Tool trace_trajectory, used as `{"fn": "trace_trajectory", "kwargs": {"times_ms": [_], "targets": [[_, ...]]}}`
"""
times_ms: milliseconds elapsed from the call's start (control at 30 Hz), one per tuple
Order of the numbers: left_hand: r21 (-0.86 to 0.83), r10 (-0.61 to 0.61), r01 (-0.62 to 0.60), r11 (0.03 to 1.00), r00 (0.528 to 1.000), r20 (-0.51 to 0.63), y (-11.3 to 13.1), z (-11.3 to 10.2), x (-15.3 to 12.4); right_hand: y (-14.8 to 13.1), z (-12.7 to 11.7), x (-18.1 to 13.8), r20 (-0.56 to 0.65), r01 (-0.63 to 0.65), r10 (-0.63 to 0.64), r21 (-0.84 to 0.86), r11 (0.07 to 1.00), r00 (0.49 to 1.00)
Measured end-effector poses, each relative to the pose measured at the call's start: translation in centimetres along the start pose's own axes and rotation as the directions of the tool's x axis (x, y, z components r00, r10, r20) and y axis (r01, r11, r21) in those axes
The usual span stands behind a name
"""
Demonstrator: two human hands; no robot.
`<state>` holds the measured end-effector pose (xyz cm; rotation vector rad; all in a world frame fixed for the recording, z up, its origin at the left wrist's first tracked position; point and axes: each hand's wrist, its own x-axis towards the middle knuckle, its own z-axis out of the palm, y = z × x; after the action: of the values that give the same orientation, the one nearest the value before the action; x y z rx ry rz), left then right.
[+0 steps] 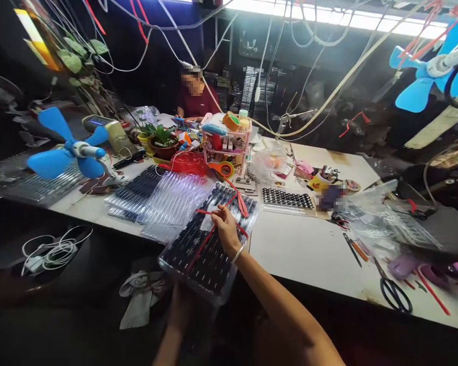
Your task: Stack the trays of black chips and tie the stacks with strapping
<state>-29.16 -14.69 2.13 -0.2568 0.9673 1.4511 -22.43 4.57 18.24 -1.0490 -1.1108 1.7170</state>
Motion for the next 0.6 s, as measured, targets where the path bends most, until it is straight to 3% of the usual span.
{"fn": "trace_trajectory", "kwargs": {"times_ms": [100, 167, 267, 367, 467, 533, 600], "targets": [[-0.029, 0.051, -0.051, 0.998, 0.998, 0.029, 0.2, 1.8, 1.4, 0.4, -1.5, 1.2, -0.004, 0.049, -0.049, -0.088, 0.995, 0.999], [-0.036, 0.050, -0.048, 0.998, 0.997, 0.053, -0.2, 2.6, 2.1, 0.1, -3.0, 0.3, -0.020, 0.068, -0.072, -0.159, 0.985, 0.997], [-0.045, 0.046, -0.044, 0.998, 0.997, 0.054, -0.8, 2.7, 2.9, -0.1, -5.5, -4.5, -0.093, 0.125, -0.153, -0.260, 0.958, 0.984], [-0.032, 0.054, -0.054, 0.998, 0.998, -0.018, -1.3, 1.5, 3.4, 1.9, -8.2, -12.1, -0.106, 0.176, -0.235, -0.391, 0.903, 0.966], [0.035, 0.059, -0.055, 0.998, 0.991, -0.119, -1.9, 0.3, 3.8, 5.8, -12.4, -19.9, -0.104, -0.097, 0.055, -0.462, 0.881, 0.993], [0.123, 0.045, -0.025, 0.992, 0.986, -0.164, -2.5, 0.2, 4.1, 8.6, -16.2, -24.5, -0.205, -0.355, 0.291, -0.479, 0.803, 0.935], [0.241, 0.006, 0.038, 0.970, 0.984, -0.180, -3.2, 1.0, 4.9, 10.9, -20.5, -28.8, -0.329, -0.500, 0.387, -0.418, 0.758, 0.861]]}}
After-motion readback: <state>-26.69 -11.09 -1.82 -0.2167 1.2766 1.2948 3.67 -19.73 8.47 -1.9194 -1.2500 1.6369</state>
